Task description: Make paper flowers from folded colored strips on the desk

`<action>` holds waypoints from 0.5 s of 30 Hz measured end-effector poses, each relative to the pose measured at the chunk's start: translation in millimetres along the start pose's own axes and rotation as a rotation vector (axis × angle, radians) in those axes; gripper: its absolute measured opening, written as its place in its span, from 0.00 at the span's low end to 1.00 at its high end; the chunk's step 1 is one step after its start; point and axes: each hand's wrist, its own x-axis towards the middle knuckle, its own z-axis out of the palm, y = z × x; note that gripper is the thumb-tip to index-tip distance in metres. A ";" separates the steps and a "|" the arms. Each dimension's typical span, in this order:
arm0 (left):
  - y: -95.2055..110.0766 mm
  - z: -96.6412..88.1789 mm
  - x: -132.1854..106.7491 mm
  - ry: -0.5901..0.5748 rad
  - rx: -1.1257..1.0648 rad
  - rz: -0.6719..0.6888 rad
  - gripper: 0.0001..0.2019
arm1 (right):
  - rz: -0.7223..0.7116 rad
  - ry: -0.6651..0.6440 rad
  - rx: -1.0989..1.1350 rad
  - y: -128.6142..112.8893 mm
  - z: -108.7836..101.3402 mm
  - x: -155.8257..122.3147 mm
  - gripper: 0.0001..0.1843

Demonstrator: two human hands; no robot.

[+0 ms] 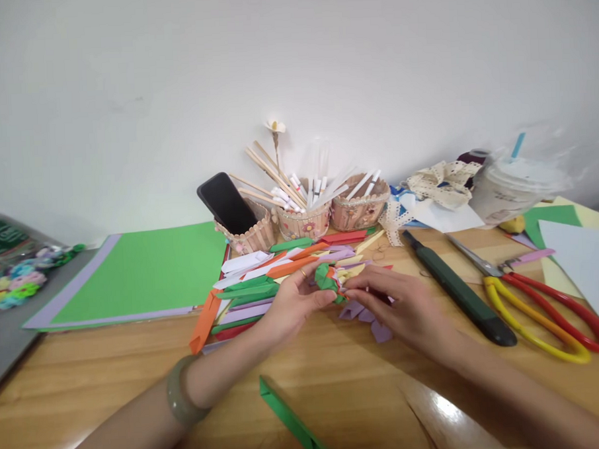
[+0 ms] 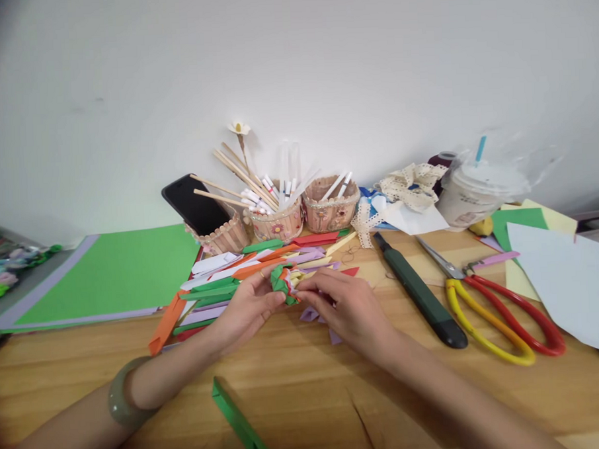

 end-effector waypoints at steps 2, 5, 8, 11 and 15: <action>1.1 0.7 -0.7 0.015 -0.050 -0.015 0.23 | -0.037 0.047 -0.028 -0.3 -0.5 -0.3 0.05; 1.3 0.1 -1.4 0.012 -0.099 -0.031 0.23 | -0.062 0.133 -0.101 0.3 -0.1 -1.4 0.05; 1.1 -0.4 -2.4 -0.013 -0.120 -0.026 0.24 | -0.126 0.179 -0.192 1.7 1.6 -3.0 0.05; 1.4 0.6 -4.1 -0.038 -0.140 -0.030 0.22 | -0.175 0.190 -0.276 3.5 3.4 -4.7 0.05; 1.9 2.5 -6.2 -0.047 -0.159 -0.034 0.20 | -0.203 0.195 -0.339 5.4 4.8 -7.6 0.05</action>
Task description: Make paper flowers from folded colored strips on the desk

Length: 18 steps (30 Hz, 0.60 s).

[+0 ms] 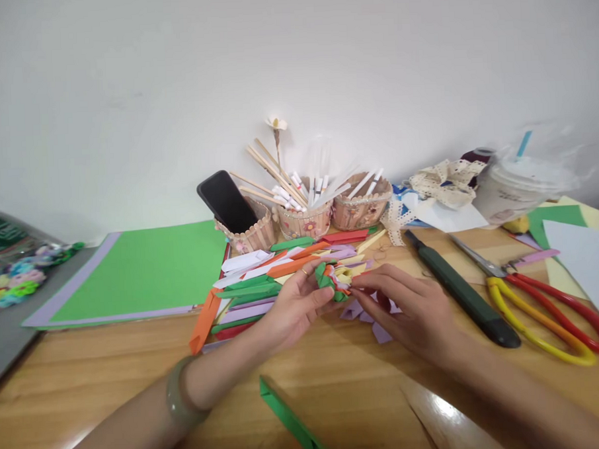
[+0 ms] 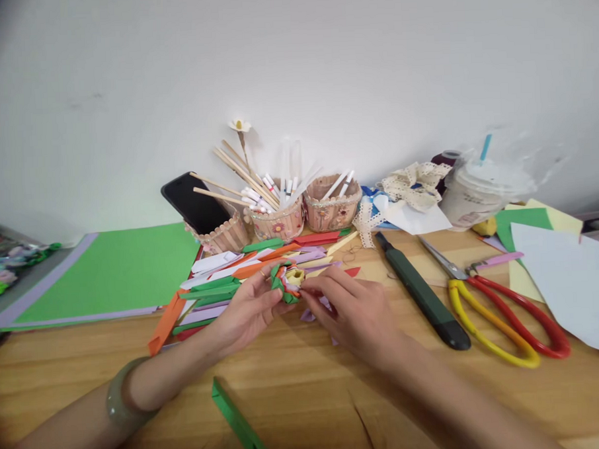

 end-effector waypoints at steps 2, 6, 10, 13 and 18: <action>0.0 0.2 -0.4 0.002 0.013 -0.007 0.21 | -0.006 0.001 -0.027 0.1 0.6 -1.4 0.04; -1.7 -0.7 0.3 -0.018 0.077 0.001 0.26 | -0.031 0.024 -0.099 -0.2 1.6 -1.8 0.03; -7.2 -3.3 2.7 -0.107 0.173 0.058 0.30 | -0.120 0.033 -0.213 -1.9 -0.7 -3.2 0.04; -9.7 -3.3 3.5 -0.050 0.229 0.088 0.27 | -0.207 -0.048 -0.277 -4.2 -3.5 -7.4 0.05; -4.5 3.2 0.3 0.006 0.225 0.061 0.25 | -0.203 -0.014 -0.170 -11.1 -17.6 7.4 0.08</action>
